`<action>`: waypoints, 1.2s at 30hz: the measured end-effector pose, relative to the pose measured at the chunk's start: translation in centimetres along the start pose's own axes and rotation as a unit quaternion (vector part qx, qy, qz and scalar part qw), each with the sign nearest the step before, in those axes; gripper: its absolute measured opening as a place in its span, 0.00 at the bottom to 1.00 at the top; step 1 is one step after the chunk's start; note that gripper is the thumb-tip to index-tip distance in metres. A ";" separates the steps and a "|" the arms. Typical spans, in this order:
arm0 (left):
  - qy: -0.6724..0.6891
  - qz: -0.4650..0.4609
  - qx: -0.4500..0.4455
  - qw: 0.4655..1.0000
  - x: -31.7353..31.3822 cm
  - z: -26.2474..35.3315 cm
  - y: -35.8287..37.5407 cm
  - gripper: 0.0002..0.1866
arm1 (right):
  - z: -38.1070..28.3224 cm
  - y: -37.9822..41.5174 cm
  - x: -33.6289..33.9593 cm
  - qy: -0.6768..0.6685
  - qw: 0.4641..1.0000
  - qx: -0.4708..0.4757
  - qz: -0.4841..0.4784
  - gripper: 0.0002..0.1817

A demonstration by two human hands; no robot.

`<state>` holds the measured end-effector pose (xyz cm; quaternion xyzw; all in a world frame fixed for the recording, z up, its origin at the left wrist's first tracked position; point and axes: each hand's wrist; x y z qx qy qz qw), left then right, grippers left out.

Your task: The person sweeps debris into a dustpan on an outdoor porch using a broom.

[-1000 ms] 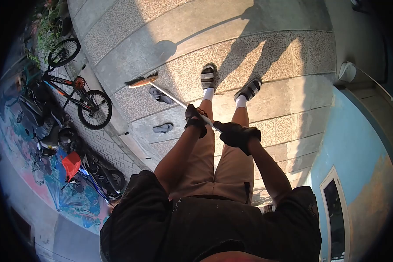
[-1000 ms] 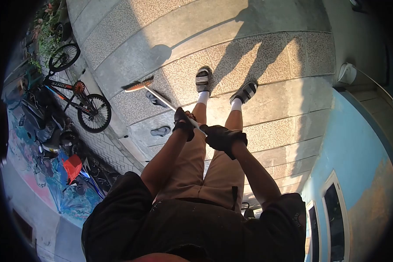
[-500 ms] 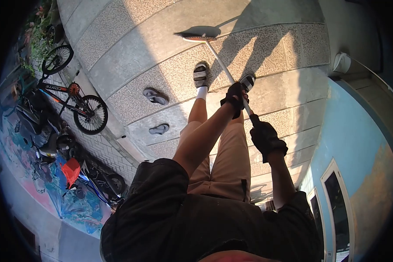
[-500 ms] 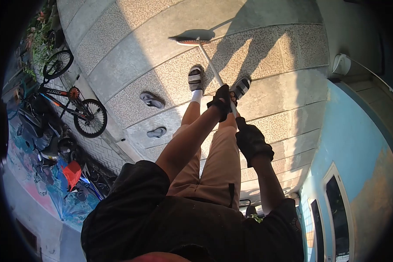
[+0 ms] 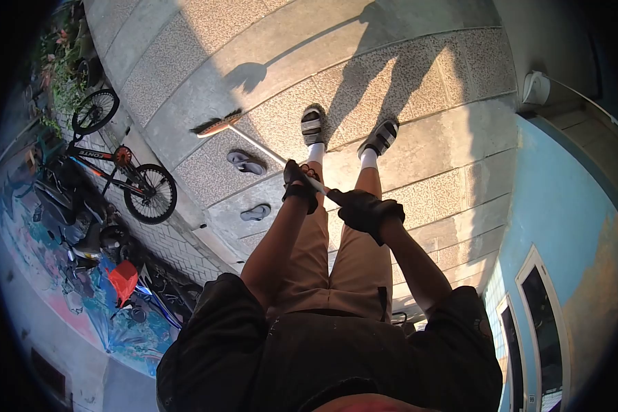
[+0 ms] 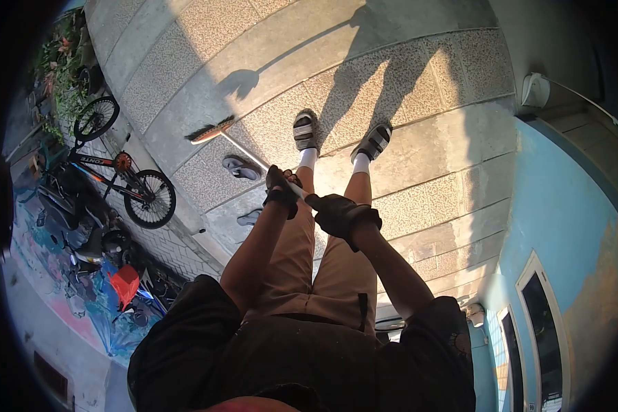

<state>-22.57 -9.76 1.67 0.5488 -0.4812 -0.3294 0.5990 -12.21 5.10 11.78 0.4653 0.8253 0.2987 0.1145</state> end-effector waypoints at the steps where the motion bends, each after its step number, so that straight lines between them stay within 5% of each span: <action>1: 0.005 0.005 0.007 1.000 1.0 0.9 -2.1 0.16 | 1.3 -2.0 -1.9 0.008 0.998 0.027 0.050 0.17; 3: -0.042 0.033 -0.002 0.999 1.1 1.1 -6.0 0.16 | 1.7 -3.8 -3.0 0.068 0.996 -0.005 0.056 0.14; 6: -0.020 -0.042 0.036 0.998 -2.4 -2.6 -10.0 0.17 | 3.1 -0.8 -2.8 0.170 0.974 -0.086 0.123 0.13; 7: -0.047 -0.007 0.035 0.998 -4.7 -4.3 -9.8 0.17 | 1.6 1.5 1.3 0.039 0.986 -0.114 0.117 0.13; 11: -0.168 -0.054 0.067 0.982 -11.1 -10.7 -5.1 0.16 | 3.2 8.1 3.2 0.076 0.964 -0.186 0.172 0.17; 20: -0.183 -0.149 0.106 0.966 -15.7 -17.2 2.8 0.13 | 1.3 15.6 4.0 0.058 0.937 -0.282 0.197 0.17; 27: -0.069 -0.101 0.057 0.991 -8.1 -12.2 3.5 0.12 | -1.2 14.7 4.5 0.019 0.980 -0.136 0.142 0.14; 31: -0.019 -0.054 0.046 0.997 -5.5 -6.7 -2.8 0.13 | 4.8 5.4 -1.0 0.125 0.977 -0.054 0.163 0.10; 36: -0.044 -0.068 0.121 0.989 -9.2 -9.7 -7.1 0.12 | 4.6 7.5 2.4 0.037 0.973 -0.156 0.164 0.10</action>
Point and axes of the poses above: each hand's wrist, its own y-axis away from the middle knuckle, its own x-axis out of the back of the hand, z = x × y, and after that the axes turned 7 degrees about x, right-handed
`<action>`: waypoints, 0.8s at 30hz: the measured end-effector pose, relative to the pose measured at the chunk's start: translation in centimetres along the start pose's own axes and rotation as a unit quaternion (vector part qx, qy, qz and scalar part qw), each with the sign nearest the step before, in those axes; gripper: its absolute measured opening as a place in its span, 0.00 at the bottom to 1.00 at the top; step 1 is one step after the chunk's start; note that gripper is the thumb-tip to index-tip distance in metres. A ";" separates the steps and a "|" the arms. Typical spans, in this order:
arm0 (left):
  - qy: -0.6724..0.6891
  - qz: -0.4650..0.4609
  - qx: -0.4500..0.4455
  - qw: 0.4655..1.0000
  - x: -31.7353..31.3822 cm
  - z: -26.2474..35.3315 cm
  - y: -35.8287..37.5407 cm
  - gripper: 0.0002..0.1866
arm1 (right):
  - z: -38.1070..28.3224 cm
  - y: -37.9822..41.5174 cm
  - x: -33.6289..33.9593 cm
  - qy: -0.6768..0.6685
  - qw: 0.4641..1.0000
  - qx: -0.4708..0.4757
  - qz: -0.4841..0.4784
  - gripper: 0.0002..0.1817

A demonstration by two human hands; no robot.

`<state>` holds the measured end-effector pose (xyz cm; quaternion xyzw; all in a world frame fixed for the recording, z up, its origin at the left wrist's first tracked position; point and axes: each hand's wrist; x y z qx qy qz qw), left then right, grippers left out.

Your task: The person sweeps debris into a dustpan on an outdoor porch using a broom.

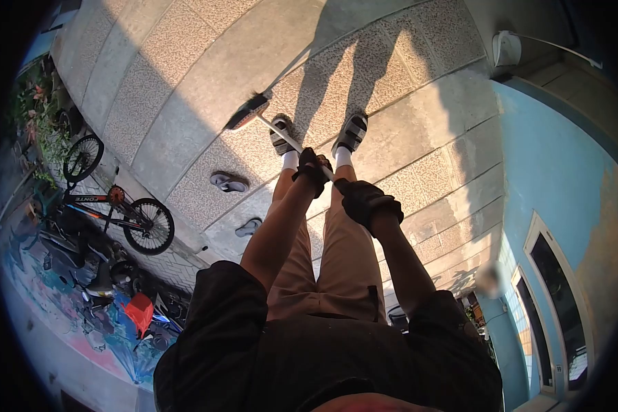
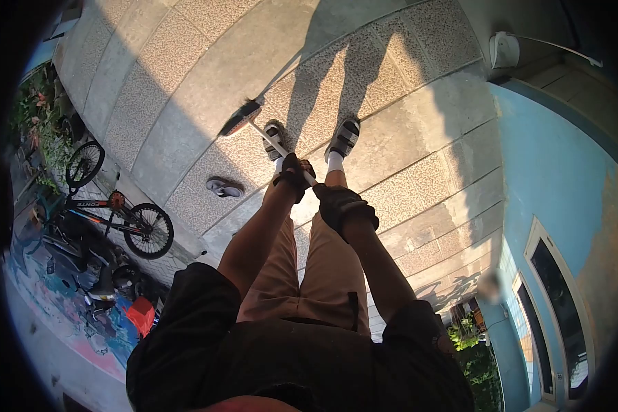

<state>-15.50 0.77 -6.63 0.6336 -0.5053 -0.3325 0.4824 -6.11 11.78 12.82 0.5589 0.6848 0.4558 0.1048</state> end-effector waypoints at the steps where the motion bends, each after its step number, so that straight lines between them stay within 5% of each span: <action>1: -0.031 -0.027 0.005 0.999 -1.8 -1.5 0.1 0.11 | 0.4 1.1 1.2 0.002 1.000 -0.017 0.017 0.10; 3: -0.092 -0.047 0.006 0.995 -5.4 -4.9 -0.7 0.10 | 1.3 3.3 3.4 0.008 0.998 -0.059 0.027 0.09; 5: -0.109 -0.058 0.040 0.992 -8.9 -8.3 -0.7 0.13 | 2.8 5.9 2.1 0.316 0.933 -0.168 0.031 0.09; 7: -0.116 -0.048 0.039 0.991 -12.2 -11.0 2.3 0.12 | 4.7 7.3 5.4 0.051 0.989 -0.110 0.090 0.12; 13: -0.198 -0.101 0.033 0.974 -13.3 -15.1 5.1 0.16 | 4.0 11.8 8.8 0.003 0.988 -0.137 0.064 0.17; 19: -0.123 -0.075 -0.054 0.988 -7.1 -12.0 7.8 0.15 | 3.5 12.4 7.1 -0.131 0.990 -0.051 0.024 0.25; 20: -0.095 -0.078 -0.064 0.990 -5.8 -10.8 7.7 0.15 | 5.5 11.6 3.2 -0.098 0.988 0.048 0.112 0.24; 21: -0.070 -0.083 -0.076 0.991 -4.8 -9.2 7.2 0.15 | 5.6 9.9 3.5 -0.308 0.950 -0.041 -0.003 0.24; 22: -0.056 -0.086 -0.079 0.992 -3.7 -7.2 5.9 0.15 | 5.9 8.1 4.1 -0.498 0.849 -0.129 -0.122 0.23; 23: -0.043 -0.089 -0.078 0.992 -3.1 -5.5 4.3 0.15 | 9.1 5.8 -0.8 -0.598 0.793 -0.056 -0.106 0.21; 24: -0.035 -0.063 -0.100 0.992 -3.3 -4.5 2.8 0.14 | 10.3 4.0 -2.0 -0.726 0.680 -0.017 -0.100 0.16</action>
Point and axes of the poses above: each hand's wrist, its own y-axis away from the middle knuckle, its own x-axis out of the back of the hand, z = x × y, and after that the axes turned 7 degrees about x, right-handed
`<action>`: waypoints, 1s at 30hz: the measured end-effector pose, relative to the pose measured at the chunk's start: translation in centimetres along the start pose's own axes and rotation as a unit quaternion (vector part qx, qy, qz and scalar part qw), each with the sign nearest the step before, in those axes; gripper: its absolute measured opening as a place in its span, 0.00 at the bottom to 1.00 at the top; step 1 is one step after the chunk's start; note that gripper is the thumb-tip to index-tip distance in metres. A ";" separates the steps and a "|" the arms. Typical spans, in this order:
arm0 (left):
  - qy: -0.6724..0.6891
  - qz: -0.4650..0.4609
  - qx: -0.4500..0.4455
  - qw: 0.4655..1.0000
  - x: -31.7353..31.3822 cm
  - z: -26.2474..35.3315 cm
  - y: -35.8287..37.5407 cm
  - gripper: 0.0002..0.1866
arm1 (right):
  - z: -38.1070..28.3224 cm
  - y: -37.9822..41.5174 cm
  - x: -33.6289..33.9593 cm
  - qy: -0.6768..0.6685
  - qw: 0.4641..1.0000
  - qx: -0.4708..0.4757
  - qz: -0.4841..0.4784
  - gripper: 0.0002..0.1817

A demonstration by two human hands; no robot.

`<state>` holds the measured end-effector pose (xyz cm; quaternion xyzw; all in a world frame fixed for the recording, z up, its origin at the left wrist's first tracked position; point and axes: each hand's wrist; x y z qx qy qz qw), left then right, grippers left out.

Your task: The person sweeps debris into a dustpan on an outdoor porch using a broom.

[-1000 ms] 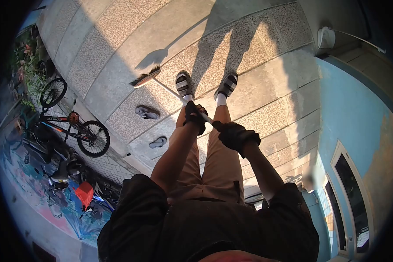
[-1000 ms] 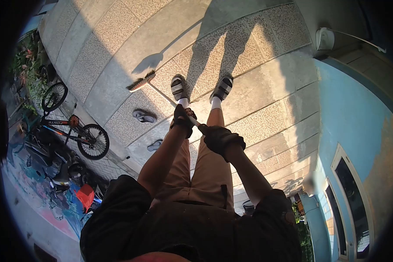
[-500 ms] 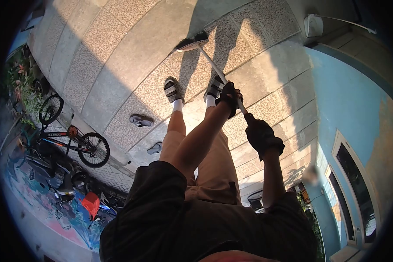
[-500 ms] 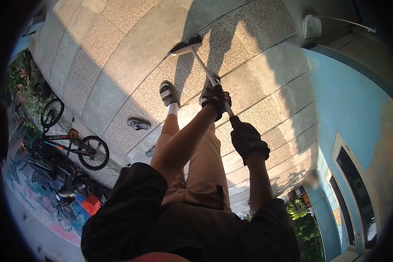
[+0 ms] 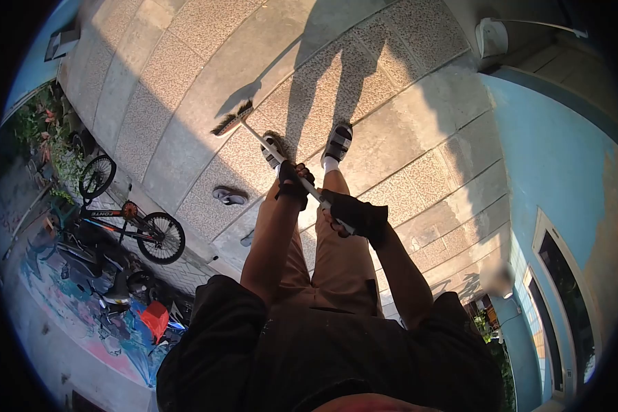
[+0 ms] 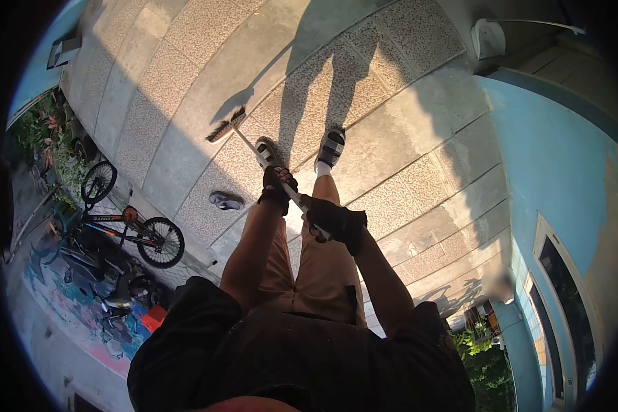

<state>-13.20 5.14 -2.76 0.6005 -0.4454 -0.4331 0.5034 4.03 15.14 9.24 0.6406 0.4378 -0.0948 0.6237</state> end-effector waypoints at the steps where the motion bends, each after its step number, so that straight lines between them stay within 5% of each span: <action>1: 0.004 0.028 -0.021 0.999 -0.2 0.4 -1.6 0.13 | -5.4 -0.1 -3.0 -0.148 0.986 -0.074 0.029 0.12; 5: -0.032 0.024 0.099 0.994 -3.3 -1.3 -6.8 0.15 | -4.6 -0.3 1.1 -0.126 0.990 0.002 0.063 0.13; 10: -0.151 -0.006 0.113 0.982 -12.3 -8.4 -3.7 0.11 | -5.9 6.2 1.8 -0.101 0.976 0.148 0.124 0.17; 13: -0.181 -0.043 0.137 0.973 -14.0 -10.2 -2.5 0.14 | -7.0 7.8 0.6 -0.055 0.971 0.112 0.202 0.11; 15: -0.195 -0.102 0.163 0.962 -14.3 -10.2 0.0 0.16 | -6.9 8.5 -2.3 -0.025 0.956 0.081 0.282 0.19; 19: -0.212 -0.134 0.187 0.950 -13.2 -9.6 4.5 0.20 | -4.7 10.4 -7.4 0.160 0.916 0.023 0.368 0.33; 21: -0.197 -0.103 0.181 0.958 -12.0 -8.5 7.2 0.17 | -1.8 11.4 -8.1 0.355 0.861 0.153 0.330 0.32; 23: -0.183 -0.080 0.155 0.968 -9.9 -7.1 9.3 0.14 | -1.1 12.1 -9.7 0.430 0.831 0.186 0.300 0.32; 24: -0.193 -0.075 0.128 0.970 -8.4 -6.3 9.7 0.12 | -3.3 12.4 -11.4 0.403 0.871 0.052 0.276 0.33; 27: -0.119 0.058 0.091 0.987 -5.5 -3.0 9.9 0.09 | -5.3 10.0 -12.5 0.233 0.948 -0.028 0.217 0.33; 28: -0.152 0.083 0.075 0.982 -4.6 -1.5 8.3 0.10 | -4.8 8.5 -11.8 0.019 0.981 -0.021 0.194 0.30; 30: -0.187 0.110 0.057 0.974 -2.8 0.2 4.1 0.11 | -2.8 4.5 -9.1 0.014 0.985 -0.001 0.175 0.27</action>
Point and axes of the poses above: each hand's wrist, its own y-axis away from the middle knuckle, its own x-axis out of the back of the hand, z = x × y, and after that the axes turned 7 degrees about x, right-handed
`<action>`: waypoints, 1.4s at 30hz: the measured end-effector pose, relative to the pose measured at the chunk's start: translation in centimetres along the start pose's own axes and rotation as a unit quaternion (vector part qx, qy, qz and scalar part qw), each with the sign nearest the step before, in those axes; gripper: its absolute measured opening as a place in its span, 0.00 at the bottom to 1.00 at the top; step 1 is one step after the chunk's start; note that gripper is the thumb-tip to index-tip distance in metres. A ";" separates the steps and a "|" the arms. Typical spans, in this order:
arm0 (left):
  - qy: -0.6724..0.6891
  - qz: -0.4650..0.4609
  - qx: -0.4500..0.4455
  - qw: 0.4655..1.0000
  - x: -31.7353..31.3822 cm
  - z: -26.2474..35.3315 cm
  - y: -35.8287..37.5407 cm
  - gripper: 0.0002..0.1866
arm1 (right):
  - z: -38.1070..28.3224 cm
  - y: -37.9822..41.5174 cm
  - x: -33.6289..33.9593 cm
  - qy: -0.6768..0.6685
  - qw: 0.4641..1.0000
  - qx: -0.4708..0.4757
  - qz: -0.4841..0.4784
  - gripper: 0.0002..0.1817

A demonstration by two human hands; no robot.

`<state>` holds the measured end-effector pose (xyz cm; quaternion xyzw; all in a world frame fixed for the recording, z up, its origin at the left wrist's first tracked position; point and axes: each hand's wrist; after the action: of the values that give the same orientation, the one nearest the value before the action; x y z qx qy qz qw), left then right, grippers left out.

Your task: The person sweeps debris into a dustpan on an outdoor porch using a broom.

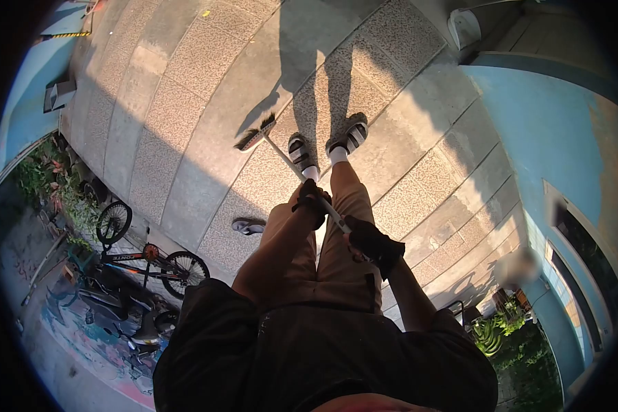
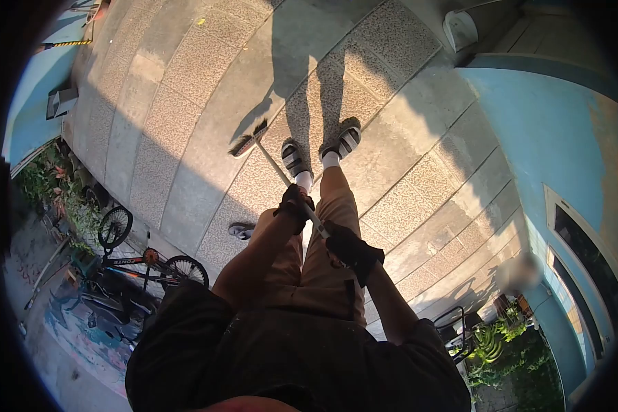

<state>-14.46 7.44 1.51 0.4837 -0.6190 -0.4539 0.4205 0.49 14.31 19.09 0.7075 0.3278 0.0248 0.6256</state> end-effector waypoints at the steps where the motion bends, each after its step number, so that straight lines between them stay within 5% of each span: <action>1: 0.027 -0.003 0.030 0.999 -0.2 0.9 -2.2 0.11 | 0.6 -1.9 0.3 -0.008 1.000 0.014 -0.018 0.24; 2: 0.053 -0.006 0.060 0.997 -0.9 1.7 -3.7 0.12 | 0.9 -3.1 0.3 -0.014 1.000 0.018 -0.017 0.24; 4: -0.025 -0.037 0.050 0.998 -4.8 2.1 -3.8 0.12 | 1.2 -4.6 0.7 -0.011 0.993 0.077 0.088 0.07; 5: -0.055 -0.033 0.056 0.996 -6.7 1.8 -4.1 0.11 | -1.5 -3.0 1.3 -0.083 0.992 0.084 0.040 0.07; 7: -0.091 -0.045 0.018 0.995 -9.7 0.6 -5.7 0.11 | -2.9 -2.1 2.7 -0.127 0.986 0.037 0.098 0.09; 13: -0.229 -0.279 0.172 0.916 -22.2 -0.2 -5.1 0.10 | -5.9 -2.9 3.0 0.034 0.955 0.115 0.270 0.21; 15: -0.282 -0.300 0.179 0.893 -26.3 -1.7 -2.8 0.10 | -5.1 -4.9 4.8 0.216 0.873 0.228 0.373 0.29; 16: -0.310 -0.311 0.189 0.878 -28.1 -2.6 -3.7 0.09 | -7.3 -3.1 5.3 0.160 0.908 0.162 0.351 0.31; 19: -0.305 -0.301 0.151 0.891 -30.0 -6.1 -0.8 0.09 | -7.0 0.2 8.2 0.192 0.890 0.204 0.361 0.31; 20: -0.297 -0.291 0.146 0.898 -30.1 -6.9 0.5 0.10 | -5.5 1.1 9.3 0.207 0.874 0.260 0.354 0.30; 21: -0.290 -0.297 0.138 0.899 -29.7 -7.5 1.3 0.10 | -9.4 4.7 8.0 -0.050 0.932 0.139 0.330 0.24; 23: -0.242 -0.273 0.107 0.925 -28.6 -8.0 3.3 0.09 | -7.9 6.0 9.0 -0.089 0.943 0.148 0.284 0.24; 25: -0.200 -0.254 0.087 0.942 -27.2 -7.6 4.4 0.13 | -7.2 6.7 10.0 -0.325 0.918 0.211 0.086 0.11; 26: -0.165 -0.287 0.081 0.940 -26.0 -7.1 4.2 0.16 | -6.6 6.2 10.8 -0.456 0.880 0.132 0.000 0.09; 27: -0.163 -0.263 0.048 0.950 -25.2 -6.4 4.6 0.17 | -6.6 5.6 11.2 -0.465 0.878 0.097 -0.052 0.18; 31: -0.120 -0.215 -0.009 0.969 -21.6 -1.5 5.1 0.15 | -6.9 2.5 10.4 -0.268 0.955 0.111 -0.053 0.08; 32: -0.128 -0.184 -0.042 0.974 -20.8 0.3 5.0 0.13 | -7.7 1.5 9.2 0.029 0.981 0.185 0.055 0.14; 33: -0.126 -0.169 -0.055 0.976 -20.0 1.9 5.5 0.13 | -8.3 0.6 8.2 0.323 0.902 0.242 0.156 0.22; 34: -0.120 -0.135 -0.104 0.978 -19.5 3.5 5.3 0.13 | -8.2 -0.3 7.8 0.394 0.857 0.299 0.143 0.34; 38: -0.032 -0.135 -0.128 0.982 -15.3 12.2 4.3 0.17 | -12.5 -5.3 3.2 0.438 0.857 0.256 0.093 0.31; 39: -0.062 -0.154 -0.151 0.975 -14.3 14.4 4.3 0.19 | -13.4 -6.9 2.3 0.256 0.950 0.176 0.001 0.29; 40: -0.030 -0.195 -0.143 0.970 -13.0 16.2 4.1 0.20 | -14.3 -8.7 1.6 0.064 0.990 0.088 -0.090 0.26; 41: -0.001 -0.238 -0.134 0.962 -12.0 18.1 3.8 0.21 | -13.9 -11.8 1.0 0.106 0.961 0.206 -0.151 0.19; 42: 0.011 -0.219 -0.131 0.967 -11.1 20.3 3.2 0.21 | -12.4 -16.1 0.2 -0.079 0.964 0.119 -0.222 0.17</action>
<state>-32.65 21.89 -1.05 0.5532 -0.4285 -0.6069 0.3769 -11.80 25.22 7.18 0.6859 0.4268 -0.2103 0.5506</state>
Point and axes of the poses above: each hand's wrist, its own y-axis away from the middle knuckle, its own x-axis out of the back of the hand, z = x × y, and after that the axes turned 7 degrees about x, right-handed
